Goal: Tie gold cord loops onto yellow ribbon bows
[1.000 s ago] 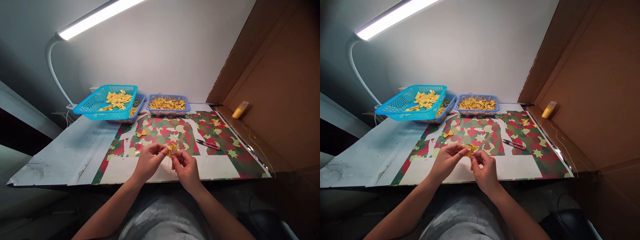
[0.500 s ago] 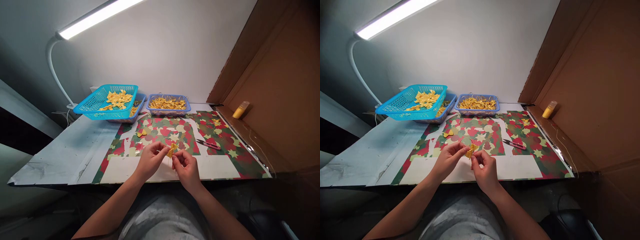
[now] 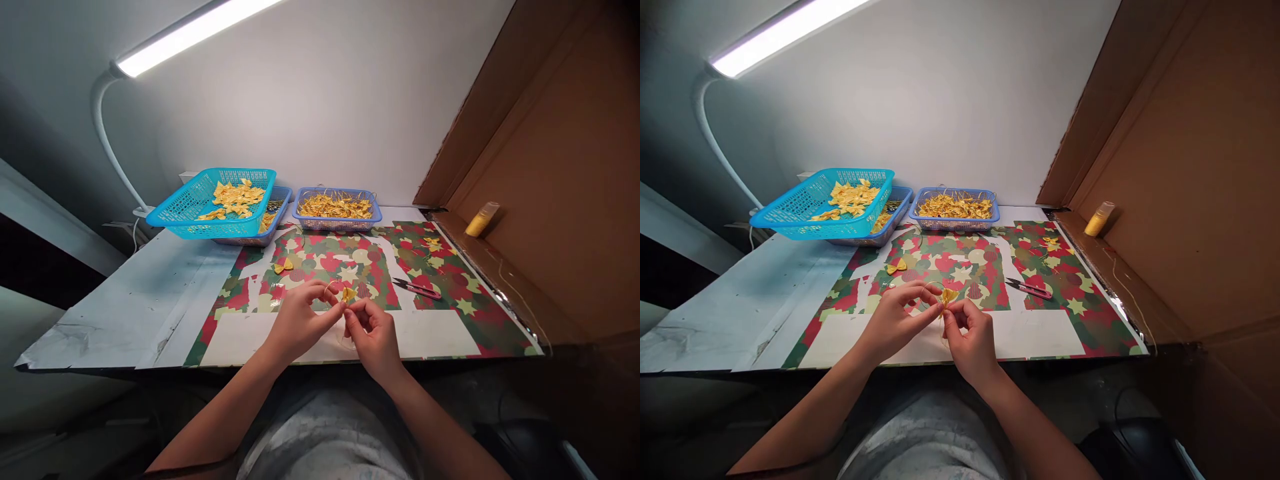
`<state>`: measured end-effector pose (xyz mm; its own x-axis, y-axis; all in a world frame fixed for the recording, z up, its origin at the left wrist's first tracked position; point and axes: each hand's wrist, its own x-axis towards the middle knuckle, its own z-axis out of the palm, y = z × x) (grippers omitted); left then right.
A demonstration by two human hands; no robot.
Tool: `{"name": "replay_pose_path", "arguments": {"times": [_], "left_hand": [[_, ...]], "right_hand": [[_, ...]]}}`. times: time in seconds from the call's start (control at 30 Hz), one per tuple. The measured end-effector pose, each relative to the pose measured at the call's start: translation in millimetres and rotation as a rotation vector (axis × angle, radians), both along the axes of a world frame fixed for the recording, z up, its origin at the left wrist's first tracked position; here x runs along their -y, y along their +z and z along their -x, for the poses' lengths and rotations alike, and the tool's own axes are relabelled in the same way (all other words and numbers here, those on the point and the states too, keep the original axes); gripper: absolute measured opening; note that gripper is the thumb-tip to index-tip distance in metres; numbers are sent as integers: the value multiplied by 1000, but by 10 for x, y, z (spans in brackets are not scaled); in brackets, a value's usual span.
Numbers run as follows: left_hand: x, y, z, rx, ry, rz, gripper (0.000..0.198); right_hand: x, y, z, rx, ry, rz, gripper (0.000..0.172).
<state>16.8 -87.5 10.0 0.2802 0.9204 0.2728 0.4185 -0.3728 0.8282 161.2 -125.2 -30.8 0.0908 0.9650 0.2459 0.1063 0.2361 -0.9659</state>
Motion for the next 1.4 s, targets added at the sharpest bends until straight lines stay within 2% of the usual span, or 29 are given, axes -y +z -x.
{"name": "replay_pose_path", "arguments": {"times": [0.17,0.43,0.63,0.8,0.93,1.2,1.3,1.4], "left_hand": [[22,8,-6,-89,41,-140,11],[24,-4,13,-97,12,-347,8],[27,-1,17,-47,3,-243,7],[28,-68,9,230,-36,98,10],[19,-125,0,406,45,213,14],[46,-119,-33,460,88,175,16],[49,-115,-16,379,42,77,16],[29,-106,24,205,-4,-72,12]], "right_hand": [[-5,-27,2,14,-8,6,20],[-4,-27,7,1,-2,-2,18],[-2,-17,3,8,10,2,18],[7,-21,7,17,5,9,18],[26,-15,24,20,-2,18,18],[38,-4,45,18,-22,35,19],[42,-18,47,13,-17,36,20],[47,-25,45,12,-5,41,20]]}}
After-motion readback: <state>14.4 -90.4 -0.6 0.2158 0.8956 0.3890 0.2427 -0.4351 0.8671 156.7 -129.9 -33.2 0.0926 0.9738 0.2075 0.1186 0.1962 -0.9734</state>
